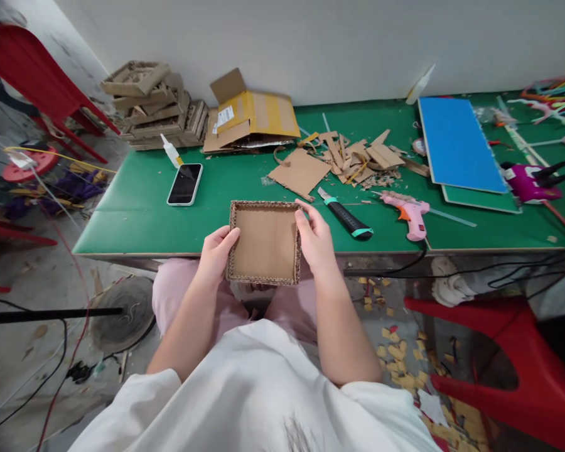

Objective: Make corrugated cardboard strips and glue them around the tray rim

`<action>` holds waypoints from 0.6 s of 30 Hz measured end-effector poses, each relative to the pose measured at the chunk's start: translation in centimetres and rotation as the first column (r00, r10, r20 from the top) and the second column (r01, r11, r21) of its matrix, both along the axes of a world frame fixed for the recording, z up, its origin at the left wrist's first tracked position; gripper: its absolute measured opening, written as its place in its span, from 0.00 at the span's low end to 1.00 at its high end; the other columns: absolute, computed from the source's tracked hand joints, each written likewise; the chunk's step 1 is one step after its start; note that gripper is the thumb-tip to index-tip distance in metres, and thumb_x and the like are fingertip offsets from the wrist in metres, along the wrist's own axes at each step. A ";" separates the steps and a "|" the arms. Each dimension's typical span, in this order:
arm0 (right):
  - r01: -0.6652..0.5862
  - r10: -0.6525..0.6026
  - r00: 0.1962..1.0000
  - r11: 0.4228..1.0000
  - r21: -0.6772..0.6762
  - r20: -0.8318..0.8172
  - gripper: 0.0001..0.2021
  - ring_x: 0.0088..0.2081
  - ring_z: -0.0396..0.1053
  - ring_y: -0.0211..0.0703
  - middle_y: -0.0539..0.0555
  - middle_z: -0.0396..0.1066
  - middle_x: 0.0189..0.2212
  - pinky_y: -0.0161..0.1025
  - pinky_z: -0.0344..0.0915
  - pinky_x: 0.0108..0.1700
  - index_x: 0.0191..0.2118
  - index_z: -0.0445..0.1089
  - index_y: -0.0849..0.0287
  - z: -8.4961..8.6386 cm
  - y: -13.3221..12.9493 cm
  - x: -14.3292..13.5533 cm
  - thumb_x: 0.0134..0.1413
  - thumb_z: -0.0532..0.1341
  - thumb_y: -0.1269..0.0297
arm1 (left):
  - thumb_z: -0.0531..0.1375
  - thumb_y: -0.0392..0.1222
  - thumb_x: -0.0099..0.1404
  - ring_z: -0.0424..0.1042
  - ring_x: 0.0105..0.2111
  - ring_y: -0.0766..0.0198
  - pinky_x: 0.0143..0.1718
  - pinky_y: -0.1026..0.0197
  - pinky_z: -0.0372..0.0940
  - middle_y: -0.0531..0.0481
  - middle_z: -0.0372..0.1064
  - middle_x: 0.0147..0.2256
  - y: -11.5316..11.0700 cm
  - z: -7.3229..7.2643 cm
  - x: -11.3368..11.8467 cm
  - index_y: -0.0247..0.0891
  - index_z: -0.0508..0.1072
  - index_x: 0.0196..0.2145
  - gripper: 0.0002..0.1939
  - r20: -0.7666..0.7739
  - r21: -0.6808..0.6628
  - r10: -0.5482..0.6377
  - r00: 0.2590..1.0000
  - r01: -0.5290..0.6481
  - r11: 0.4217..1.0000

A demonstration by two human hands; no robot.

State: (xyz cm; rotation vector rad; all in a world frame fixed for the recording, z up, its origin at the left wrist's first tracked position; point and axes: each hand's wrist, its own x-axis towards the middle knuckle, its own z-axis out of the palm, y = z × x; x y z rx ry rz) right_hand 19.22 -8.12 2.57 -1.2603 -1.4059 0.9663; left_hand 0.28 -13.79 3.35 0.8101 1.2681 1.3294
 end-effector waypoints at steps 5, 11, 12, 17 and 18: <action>0.004 -0.006 1.000 0.998 -0.069 -0.028 0.22 0.50 0.68 0.49 0.55 0.73 0.46 0.47 0.65 0.53 0.49 0.71 0.57 1.1 -1.4 -0.6 0.53 0.57 0.50 | 0.65 0.50 0.52 0.66 0.23 0.68 0.28 0.66 0.64 0.56 0.69 0.24 -0.2 0.7 0.1 0.41 0.70 0.47 0.25 0.013 0.068 0.052 0.999 -0.053 0.996; -0.040 0.033 0.997 0.994 -0.105 -0.073 0.20 0.52 0.68 0.46 0.53 0.72 0.50 0.44 0.64 0.54 0.49 0.71 0.56 2.4 -3.2 -0.5 0.54 0.58 0.53 | 0.60 0.47 0.58 0.64 0.21 0.69 0.22 0.66 0.59 0.54 0.69 0.24 -1.1 1.8 -0.1 0.44 0.74 0.46 0.18 -0.092 0.111 0.091 0.992 -0.080 0.991; -0.042 0.033 0.996 0.993 -0.110 -0.079 0.19 0.52 0.68 0.46 0.53 0.72 0.50 0.44 0.64 0.54 0.49 0.72 0.55 2.6 -3.5 -0.5 0.54 0.58 0.53 | 0.58 0.47 0.60 0.66 0.23 0.68 0.23 0.66 0.60 0.53 0.71 0.27 -1.3 2.0 -0.1 0.44 0.75 0.45 0.16 -0.120 0.125 0.112 0.986 -0.097 0.987; -0.036 0.020 0.994 0.988 -0.148 -0.109 0.18 0.49 0.70 0.45 0.52 0.73 0.49 0.43 0.66 0.50 0.48 0.72 0.54 4.0 -4.7 -0.5 0.53 0.59 0.54 | 0.52 0.47 0.63 0.71 0.34 0.63 0.32 0.64 0.64 0.51 0.75 0.36 -2.2 3.4 0.1 0.43 0.76 0.45 0.17 -0.206 0.134 0.182 0.962 -0.156 0.979; -0.025 0.007 0.994 0.987 -0.157 -0.112 0.18 0.48 0.70 0.45 0.52 0.73 0.48 0.42 0.66 0.50 0.48 0.72 0.53 4.3 -5.0 -0.6 0.53 0.60 0.55 | 0.52 0.47 0.63 0.72 0.34 0.62 0.33 0.63 0.65 0.51 0.76 0.36 -2.3 3.8 0.2 0.43 0.76 0.45 0.17 -0.205 0.115 0.183 0.961 -0.162 0.980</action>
